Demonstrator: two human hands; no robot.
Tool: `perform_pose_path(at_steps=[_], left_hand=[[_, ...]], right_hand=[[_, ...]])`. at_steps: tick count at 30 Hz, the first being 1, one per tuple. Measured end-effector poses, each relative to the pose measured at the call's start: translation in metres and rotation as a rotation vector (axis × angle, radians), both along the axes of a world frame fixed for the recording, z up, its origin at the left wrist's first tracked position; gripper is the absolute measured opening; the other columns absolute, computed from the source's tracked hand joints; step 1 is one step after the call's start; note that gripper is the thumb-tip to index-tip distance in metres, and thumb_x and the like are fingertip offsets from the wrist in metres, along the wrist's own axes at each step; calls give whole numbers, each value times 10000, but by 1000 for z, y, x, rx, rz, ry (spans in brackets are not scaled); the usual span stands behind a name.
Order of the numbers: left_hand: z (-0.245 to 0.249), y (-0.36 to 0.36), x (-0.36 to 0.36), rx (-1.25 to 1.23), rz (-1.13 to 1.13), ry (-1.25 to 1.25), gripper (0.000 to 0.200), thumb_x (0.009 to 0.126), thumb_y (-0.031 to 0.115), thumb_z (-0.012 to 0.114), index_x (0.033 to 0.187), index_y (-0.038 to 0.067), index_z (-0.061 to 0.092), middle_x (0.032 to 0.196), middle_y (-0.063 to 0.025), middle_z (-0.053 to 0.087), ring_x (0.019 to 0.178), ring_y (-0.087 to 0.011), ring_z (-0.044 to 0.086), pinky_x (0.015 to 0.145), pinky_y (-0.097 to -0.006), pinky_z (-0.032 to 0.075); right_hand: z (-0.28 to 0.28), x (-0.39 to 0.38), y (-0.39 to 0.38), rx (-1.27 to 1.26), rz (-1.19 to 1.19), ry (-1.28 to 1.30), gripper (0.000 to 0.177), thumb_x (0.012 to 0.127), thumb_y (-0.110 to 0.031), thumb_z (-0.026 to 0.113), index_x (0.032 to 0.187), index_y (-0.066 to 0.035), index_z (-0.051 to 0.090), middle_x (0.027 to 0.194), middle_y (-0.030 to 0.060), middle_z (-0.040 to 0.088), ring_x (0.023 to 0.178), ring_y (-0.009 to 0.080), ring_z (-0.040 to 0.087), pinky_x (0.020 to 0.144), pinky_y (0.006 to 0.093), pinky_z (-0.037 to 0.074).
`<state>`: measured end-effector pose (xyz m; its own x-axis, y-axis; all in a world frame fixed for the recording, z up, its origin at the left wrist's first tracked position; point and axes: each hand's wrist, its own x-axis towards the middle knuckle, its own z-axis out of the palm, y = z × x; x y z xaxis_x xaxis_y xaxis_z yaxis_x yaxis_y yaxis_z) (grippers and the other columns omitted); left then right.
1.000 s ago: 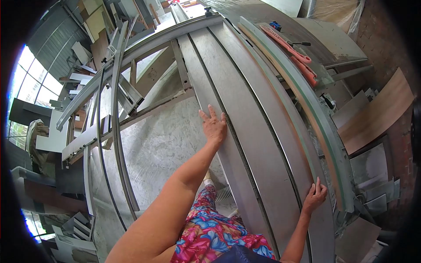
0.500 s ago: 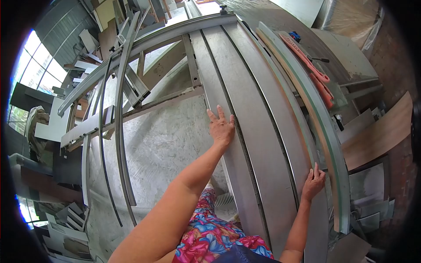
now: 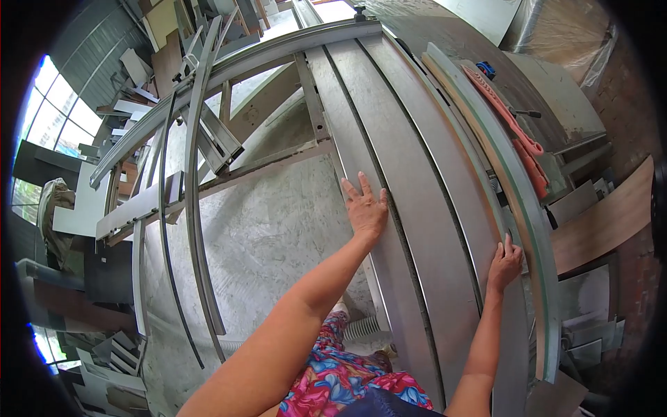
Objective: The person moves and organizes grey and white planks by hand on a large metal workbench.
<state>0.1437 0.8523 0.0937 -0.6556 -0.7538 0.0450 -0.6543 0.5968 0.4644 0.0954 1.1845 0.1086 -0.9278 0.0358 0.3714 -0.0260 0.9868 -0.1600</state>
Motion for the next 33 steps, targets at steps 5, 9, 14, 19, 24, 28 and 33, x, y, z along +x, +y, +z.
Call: perform_pose_path(at_steps=[5, 9, 14, 19, 24, 28, 33], left_hand=[[-4, -13, -11, -31, -24, 20, 700, 855, 439, 501, 1415, 109, 238, 1432, -286, 114, 996, -413, 498, 847, -419, 458], [-1, -22, -21, 28, -32, 31, 697, 852, 425, 518, 1410, 106, 247, 1435, -285, 97, 990, -401, 493, 827, -422, 467], [-3, -34, -33, 5, -34, 63, 691, 845, 400, 543, 1402, 104, 260, 1437, -280, 86, 976, -398, 496, 804, -422, 474], [-3, -45, -47, -10, -20, 60, 689, 841, 394, 550, 1398, 103, 267, 1435, -282, 86, 958, -394, 506, 796, -418, 478], [-5, -56, -60, -9, -19, 66, 690, 837, 389, 555, 1393, 90, 275, 1431, -290, 86, 948, -395, 510, 799, -417, 476], [-5, -65, -68, 5, -20, 54, 686, 836, 385, 557, 1389, 84, 285, 1427, -297, 90, 959, -400, 505, 815, -413, 471], [5, -78, -79, 119, -33, 17, 696, 859, 421, 512, 1409, 96, 236, 1428, -304, 95, 1095, -470, 449, 889, -446, 437]], right_hand=[[-1, -28, -27, 67, -40, 3, 313, 844, -253, 602, 1157, -247, 597, 929, 6, 526, 908, 218, 538, 748, 420, 446], [1, -53, -53, 78, -86, -26, 314, 848, -264, 594, 1162, -253, 587, 931, 3, 526, 919, 213, 538, 751, 415, 448], [-1, -87, -83, 123, -88, -5, 310, 851, -283, 588, 1159, -254, 586, 931, 8, 525, 923, 211, 541, 741, 415, 459], [-6, -122, -106, 175, -79, 18, 308, 851, -286, 588, 1158, -263, 582, 934, 21, 530, 925, 222, 544, 742, 431, 463], [-6, -148, -132, 169, -82, 24, 313, 847, -289, 592, 1159, -266, 581, 935, 26, 538, 927, 226, 545, 755, 430, 468], [-10, -165, -149, 157, -96, 34, 308, 850, -294, 587, 1157, -265, 579, 938, 25, 537, 933, 228, 546, 773, 431, 472], [-13, -191, -171, 196, -109, 43, 297, 856, -315, 572, 1150, -267, 580, 931, 28, 536, 941, 235, 546, 780, 432, 472]])
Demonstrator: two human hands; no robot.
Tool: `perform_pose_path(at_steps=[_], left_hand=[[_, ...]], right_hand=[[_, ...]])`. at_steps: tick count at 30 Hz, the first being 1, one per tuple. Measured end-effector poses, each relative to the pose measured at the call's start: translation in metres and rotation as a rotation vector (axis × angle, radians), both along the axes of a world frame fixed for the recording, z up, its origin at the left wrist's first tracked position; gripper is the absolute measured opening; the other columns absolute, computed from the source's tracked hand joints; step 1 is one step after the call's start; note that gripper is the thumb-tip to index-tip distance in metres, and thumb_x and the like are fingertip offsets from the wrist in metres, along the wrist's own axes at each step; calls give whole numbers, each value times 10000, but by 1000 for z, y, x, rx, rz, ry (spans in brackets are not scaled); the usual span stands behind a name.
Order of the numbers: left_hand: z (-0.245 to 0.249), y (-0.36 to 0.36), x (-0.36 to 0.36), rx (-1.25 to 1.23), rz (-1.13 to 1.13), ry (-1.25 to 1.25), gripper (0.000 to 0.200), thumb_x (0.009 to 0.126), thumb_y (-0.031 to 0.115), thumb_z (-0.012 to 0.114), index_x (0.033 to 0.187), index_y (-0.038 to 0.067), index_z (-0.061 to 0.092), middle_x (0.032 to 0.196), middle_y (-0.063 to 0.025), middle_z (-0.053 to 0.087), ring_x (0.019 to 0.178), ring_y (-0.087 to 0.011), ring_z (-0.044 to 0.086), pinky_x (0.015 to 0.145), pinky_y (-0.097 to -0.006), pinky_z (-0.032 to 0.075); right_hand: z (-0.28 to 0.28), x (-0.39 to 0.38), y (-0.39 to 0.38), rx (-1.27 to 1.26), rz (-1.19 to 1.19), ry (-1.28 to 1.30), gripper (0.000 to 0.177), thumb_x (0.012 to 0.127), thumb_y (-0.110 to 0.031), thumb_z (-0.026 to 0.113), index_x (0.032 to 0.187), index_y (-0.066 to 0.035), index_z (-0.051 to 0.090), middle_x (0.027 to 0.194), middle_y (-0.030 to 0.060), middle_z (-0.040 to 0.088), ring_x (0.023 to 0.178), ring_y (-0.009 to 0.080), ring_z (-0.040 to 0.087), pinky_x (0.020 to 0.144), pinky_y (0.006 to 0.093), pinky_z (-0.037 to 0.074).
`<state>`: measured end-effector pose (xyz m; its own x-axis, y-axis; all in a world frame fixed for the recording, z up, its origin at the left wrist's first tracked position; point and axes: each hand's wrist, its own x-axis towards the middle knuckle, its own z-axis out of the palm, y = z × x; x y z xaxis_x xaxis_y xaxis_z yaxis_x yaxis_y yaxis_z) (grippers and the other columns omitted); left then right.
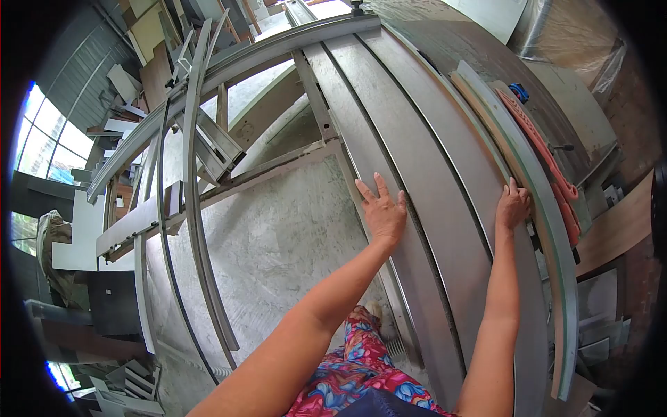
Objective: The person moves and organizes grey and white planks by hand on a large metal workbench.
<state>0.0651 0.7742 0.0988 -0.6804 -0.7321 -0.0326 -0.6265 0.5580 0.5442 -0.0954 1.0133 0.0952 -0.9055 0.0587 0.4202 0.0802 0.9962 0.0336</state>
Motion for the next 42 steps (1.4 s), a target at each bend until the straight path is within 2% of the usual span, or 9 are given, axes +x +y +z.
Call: perform_pose_path(at_steps=[15, 18, 21, 24, 32, 35, 42], left_hand=[[-14, -40, -39, -14, 10, -25, 706, 853, 407, 531, 1410, 97, 228, 1426, -304, 96, 1105, -484, 435, 904, -461, 418], [-21, -48, -46, -91, 6, 41, 693, 843, 411, 544, 1395, 89, 276, 1424, -308, 92, 1050, -444, 466, 891, -434, 426], [-18, -56, -52, -17, -13, 20, 701, 858, 420, 523, 1413, 112, 226, 1427, -303, 96, 1172, -488, 379, 946, -455, 386], [-23, -66, -62, -11, -8, 1, 700, 861, 420, 521, 1414, 112, 223, 1426, -306, 92, 1199, -490, 350, 959, -454, 375], [-22, -98, -88, 17, 3, -10, 684, 859, 399, 529, 1403, 97, 246, 1423, -312, 105, 1206, -489, 350, 956, -450, 380], [-29, -107, -97, -5, 6, -4, 684, 858, 393, 533, 1402, 93, 248, 1422, -312, 108, 1217, -486, 341, 960, -447, 378], [-36, -126, -116, -8, -2, -2, 689, 849, 396, 541, 1402, 98, 256, 1421, -319, 103, 1235, -483, 319, 977, -445, 361]], right_hand=[[-12, -54, -57, -9, 35, 9, 286, 844, -284, 598, 1124, -224, 587, 920, 38, 546, 904, 233, 562, 733, 413, 486], [-13, -66, -66, -4, 41, 13, 283, 841, -274, 604, 1119, -220, 587, 918, 40, 548, 897, 233, 564, 725, 407, 490], [-13, -73, -76, -14, 45, 3, 288, 838, -263, 610, 1121, -217, 587, 918, 46, 549, 895, 238, 566, 721, 408, 491], [-17, -84, -85, -31, 64, 2, 296, 835, -254, 614, 1126, -208, 586, 918, 52, 551, 895, 247, 567, 718, 410, 489], [-20, -106, -121, -23, 99, 14, 300, 870, -133, 523, 1167, -136, 569, 983, 80, 510, 924, 254, 529, 734, 393, 472], [-26, -117, -127, -41, 121, -14, 334, 876, -105, 491, 1205, -135, 544, 996, 83, 488, 929, 246, 513, 738, 387, 466], [-27, -138, -149, -18, 142, 14, 339, 858, -104, 521, 1191, -156, 564, 978, 62, 497, 929, 235, 513, 747, 392, 454]])
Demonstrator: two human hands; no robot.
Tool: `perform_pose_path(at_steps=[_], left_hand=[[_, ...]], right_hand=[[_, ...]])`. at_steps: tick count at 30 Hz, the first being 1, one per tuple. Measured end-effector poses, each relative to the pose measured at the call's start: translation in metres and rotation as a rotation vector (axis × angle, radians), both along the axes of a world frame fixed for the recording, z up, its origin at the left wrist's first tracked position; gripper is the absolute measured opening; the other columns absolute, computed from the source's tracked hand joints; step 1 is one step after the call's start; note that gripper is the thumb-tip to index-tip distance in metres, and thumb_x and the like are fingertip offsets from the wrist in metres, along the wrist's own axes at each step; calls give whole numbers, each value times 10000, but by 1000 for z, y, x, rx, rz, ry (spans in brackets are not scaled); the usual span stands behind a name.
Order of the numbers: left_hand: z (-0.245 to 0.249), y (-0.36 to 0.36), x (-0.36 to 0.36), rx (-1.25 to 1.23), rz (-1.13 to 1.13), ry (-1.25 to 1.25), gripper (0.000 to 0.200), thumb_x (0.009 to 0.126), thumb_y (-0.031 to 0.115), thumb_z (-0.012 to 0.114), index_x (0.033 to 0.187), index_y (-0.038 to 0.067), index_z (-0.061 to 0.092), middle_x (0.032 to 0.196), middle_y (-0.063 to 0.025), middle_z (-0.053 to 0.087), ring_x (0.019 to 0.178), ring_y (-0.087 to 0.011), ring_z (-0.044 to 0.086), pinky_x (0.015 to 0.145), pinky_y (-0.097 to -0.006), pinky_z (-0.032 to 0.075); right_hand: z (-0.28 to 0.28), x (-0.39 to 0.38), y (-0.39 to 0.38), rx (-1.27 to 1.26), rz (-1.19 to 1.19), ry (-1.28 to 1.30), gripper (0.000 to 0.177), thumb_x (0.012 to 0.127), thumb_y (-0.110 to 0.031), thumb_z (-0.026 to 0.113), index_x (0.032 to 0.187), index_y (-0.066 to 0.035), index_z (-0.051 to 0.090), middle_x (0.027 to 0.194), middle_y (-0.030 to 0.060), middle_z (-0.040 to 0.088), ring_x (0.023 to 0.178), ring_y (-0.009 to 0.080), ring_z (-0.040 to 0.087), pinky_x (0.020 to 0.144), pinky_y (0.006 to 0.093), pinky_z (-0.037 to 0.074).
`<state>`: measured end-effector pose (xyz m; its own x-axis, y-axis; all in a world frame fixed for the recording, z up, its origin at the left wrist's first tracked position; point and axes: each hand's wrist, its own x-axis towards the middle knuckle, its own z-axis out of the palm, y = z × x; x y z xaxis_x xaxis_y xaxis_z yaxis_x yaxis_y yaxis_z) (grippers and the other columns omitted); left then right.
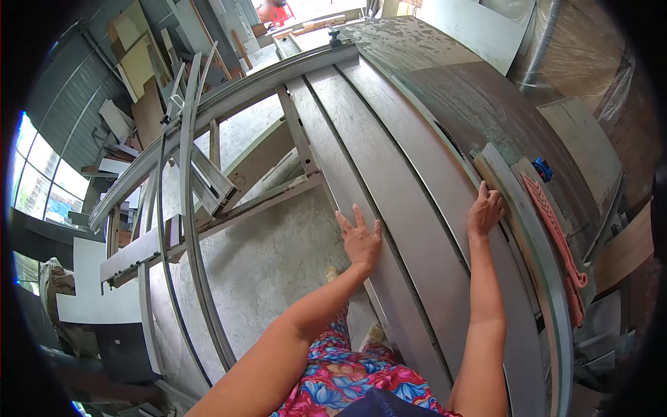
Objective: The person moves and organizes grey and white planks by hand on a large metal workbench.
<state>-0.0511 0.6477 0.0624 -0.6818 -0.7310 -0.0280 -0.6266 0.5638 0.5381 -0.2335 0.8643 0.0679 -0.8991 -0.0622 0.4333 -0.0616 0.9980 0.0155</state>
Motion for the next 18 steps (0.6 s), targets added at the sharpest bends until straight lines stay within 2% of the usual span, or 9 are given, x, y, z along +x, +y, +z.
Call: perform_pose_path(at_steps=[2, 6, 9, 13, 18], left_hand=[[-2, -5, -4, -13, -1, 19, 692, 844, 391, 550, 1401, 99, 259, 1415, -324, 111, 1230, -488, 322, 978, -450, 357], [-14, -11, -7, -43, -25, 85, 689, 840, 365, 567, 1397, 97, 265, 1407, -330, 117, 1217, -502, 323, 985, -460, 342], [-13, -15, -7, -31, -56, 130, 672, 842, 341, 576, 1391, 96, 274, 1404, -335, 112, 1212, -511, 315, 988, -465, 334], [-9, -22, -8, 0, -71, 142, 659, 844, 325, 583, 1387, 103, 284, 1405, -338, 99, 1219, -512, 300, 988, -467, 330], [-6, -31, -13, 21, -82, 143, 645, 836, 326, 597, 1375, 111, 315, 1406, -338, 100, 1217, -515, 301, 983, -468, 334]], right_hand=[[2, -7, -12, -19, 16, 31, 345, 841, -103, 553, 1180, -161, 573, 996, 58, 505, 955, 236, 514, 764, 403, 448], [13, -27, -55, -84, 202, 157, 413, 778, -141, 651, 1181, -167, 568, 1075, 33, 529, 1035, 233, 504, 826, 417, 419], [29, -57, -98, -122, 300, 101, 408, 782, -155, 649, 1181, -166, 561, 1087, 26, 533, 1044, 225, 502, 844, 418, 417], [16, -107, -150, -79, 341, 44, 373, 778, -171, 654, 1140, -152, 567, 1079, 30, 561, 1037, 220, 516, 849, 426, 424], [-7, -149, -183, 68, 209, -41, 216, 848, -173, 550, 1055, -124, 585, 1026, 61, 584, 1019, 228, 538, 841, 412, 437]])
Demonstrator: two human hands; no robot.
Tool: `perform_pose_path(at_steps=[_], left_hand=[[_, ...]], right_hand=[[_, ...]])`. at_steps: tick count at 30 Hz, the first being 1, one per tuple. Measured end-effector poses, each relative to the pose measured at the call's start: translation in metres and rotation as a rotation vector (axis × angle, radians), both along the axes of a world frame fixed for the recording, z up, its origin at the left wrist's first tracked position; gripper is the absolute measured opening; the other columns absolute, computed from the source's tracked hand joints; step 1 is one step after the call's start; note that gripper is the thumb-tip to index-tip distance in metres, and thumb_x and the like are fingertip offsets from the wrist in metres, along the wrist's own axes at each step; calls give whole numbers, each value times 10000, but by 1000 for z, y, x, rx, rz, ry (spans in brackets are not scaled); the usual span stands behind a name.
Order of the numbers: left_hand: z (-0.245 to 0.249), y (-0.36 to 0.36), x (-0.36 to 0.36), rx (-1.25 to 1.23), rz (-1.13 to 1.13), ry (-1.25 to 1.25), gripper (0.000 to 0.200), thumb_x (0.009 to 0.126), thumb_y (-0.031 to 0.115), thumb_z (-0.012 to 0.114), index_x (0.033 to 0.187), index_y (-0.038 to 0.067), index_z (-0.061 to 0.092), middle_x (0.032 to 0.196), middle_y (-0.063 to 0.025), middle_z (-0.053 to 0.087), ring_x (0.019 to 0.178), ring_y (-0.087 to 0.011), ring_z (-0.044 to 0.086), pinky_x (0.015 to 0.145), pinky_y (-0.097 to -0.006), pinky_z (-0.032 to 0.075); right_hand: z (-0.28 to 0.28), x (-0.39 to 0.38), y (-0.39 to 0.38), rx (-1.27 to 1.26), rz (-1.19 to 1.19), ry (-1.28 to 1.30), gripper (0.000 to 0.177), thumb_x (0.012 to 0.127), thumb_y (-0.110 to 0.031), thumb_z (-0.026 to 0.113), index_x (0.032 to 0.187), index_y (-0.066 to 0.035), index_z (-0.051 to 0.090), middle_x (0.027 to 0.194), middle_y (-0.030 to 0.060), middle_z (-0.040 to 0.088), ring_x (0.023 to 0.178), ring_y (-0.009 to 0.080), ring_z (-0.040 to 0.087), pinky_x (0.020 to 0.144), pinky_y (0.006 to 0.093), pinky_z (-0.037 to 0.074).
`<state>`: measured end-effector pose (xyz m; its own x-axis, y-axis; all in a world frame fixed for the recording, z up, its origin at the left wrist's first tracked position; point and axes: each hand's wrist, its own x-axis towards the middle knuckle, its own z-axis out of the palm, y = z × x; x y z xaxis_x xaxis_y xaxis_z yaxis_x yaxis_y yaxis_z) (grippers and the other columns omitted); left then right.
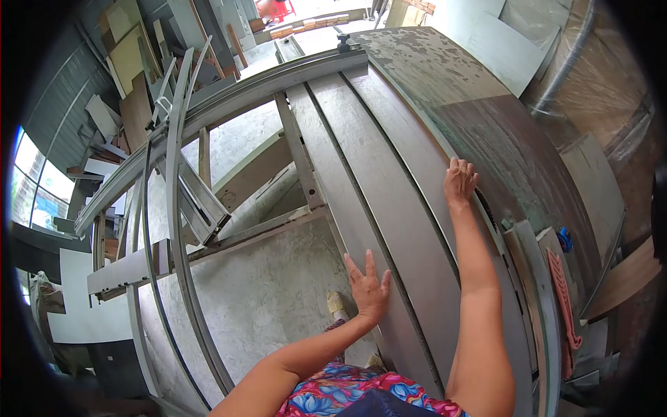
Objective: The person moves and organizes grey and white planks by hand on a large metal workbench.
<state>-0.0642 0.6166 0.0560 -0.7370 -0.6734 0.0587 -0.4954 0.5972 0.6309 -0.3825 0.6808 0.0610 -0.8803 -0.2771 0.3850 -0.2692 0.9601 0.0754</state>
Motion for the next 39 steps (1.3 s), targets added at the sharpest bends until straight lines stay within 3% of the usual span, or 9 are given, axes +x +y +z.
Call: perform_pose_path(at_steps=[4, 10, 12, 16, 19, 22, 31, 34, 39], left_hand=[[0, -9, -5, 14, 5, 6, 644, 830, 349, 605, 1376, 144, 331, 1396, -339, 118, 1215, -512, 303, 980, -467, 347], [1, -14, -11, -13, 8, 29, 630, 830, 345, 605, 1370, 151, 344, 1393, -344, 127, 1213, -499, 315, 971, -464, 350], [5, -20, -17, 32, 9, 14, 617, 835, 344, 599, 1359, 127, 356, 1392, -349, 125, 1234, -506, 287, 980, -470, 335], [3, -28, -25, -76, 11, 14, 628, 826, 341, 609, 1367, 152, 350, 1389, -346, 134, 1119, -466, 408, 927, -453, 384], [4, -38, -35, -33, 18, 10, 622, 827, 338, 610, 1362, 145, 358, 1388, -345, 139, 1150, -476, 379, 938, -449, 377], [2, -43, -41, 22, 28, 29, 620, 824, 332, 617, 1358, 142, 365, 1392, -341, 146, 1223, -494, 314, 962, -450, 362], [-1, -62, -63, 5, 65, 31, 616, 820, 331, 622, 1353, 148, 374, 1395, -331, 146, 1190, -475, 352, 951, -438, 377], [0, -76, -71, -22, 77, 37, 609, 819, 332, 620, 1348, 146, 383, 1394, -326, 149, 1153, -457, 388, 928, -434, 395], [-1, -86, -79, 35, 107, 42, 600, 816, 327, 624, 1340, 143, 394, 1397, -316, 150, 1220, -473, 329, 955, -444, 380]], right_hand=[[-1, -21, -13, -10, -47, 13, 163, 885, -159, 472, 926, -90, 614, 961, 90, 592, 967, 253, 564, 822, 407, 452], [-19, -48, -22, -124, -13, 61, 124, 836, -138, 564, 832, -57, 657, 897, 148, 595, 884, 301, 586, 747, 412, 498], [-22, -60, -34, -127, 1, 71, 109, 819, -139, 591, 850, -60, 660, 895, 153, 593, 881, 308, 586, 736, 405, 507], [-23, -77, -55, -137, 0, -23, 229, 792, -129, 632, 1010, -60, 649, 949, 176, 587, 904, 331, 578, 760, 411, 500], [-25, -89, -75, -135, 6, 18, 117, 815, -147, 599, 858, -54, 656, 926, 161, 582, 872, 317, 584, 741, 395, 513], [-28, -98, -85, -113, 2, 14, 128, 820, -148, 592, 880, -56, 659, 959, 164, 577, 891, 317, 581, 756, 397, 510], [-30, -113, -107, -170, -49, -161, 213, 848, -168, 560, 999, -52, 654, 1022, 178, 586, 964, 355, 569, 817, 407, 496], [-19, -115, -125, -197, -58, -368, 267, 846, -218, 557, 997, -19, 651, 1019, 206, 611, 968, 358, 585, 831, 433, 482], [9, -123, -131, -564, -25, -625, 368, 814, -287, 569, 966, 39, 645, 973, 238, 633, 900, 341, 620, 788, 420, 456]])
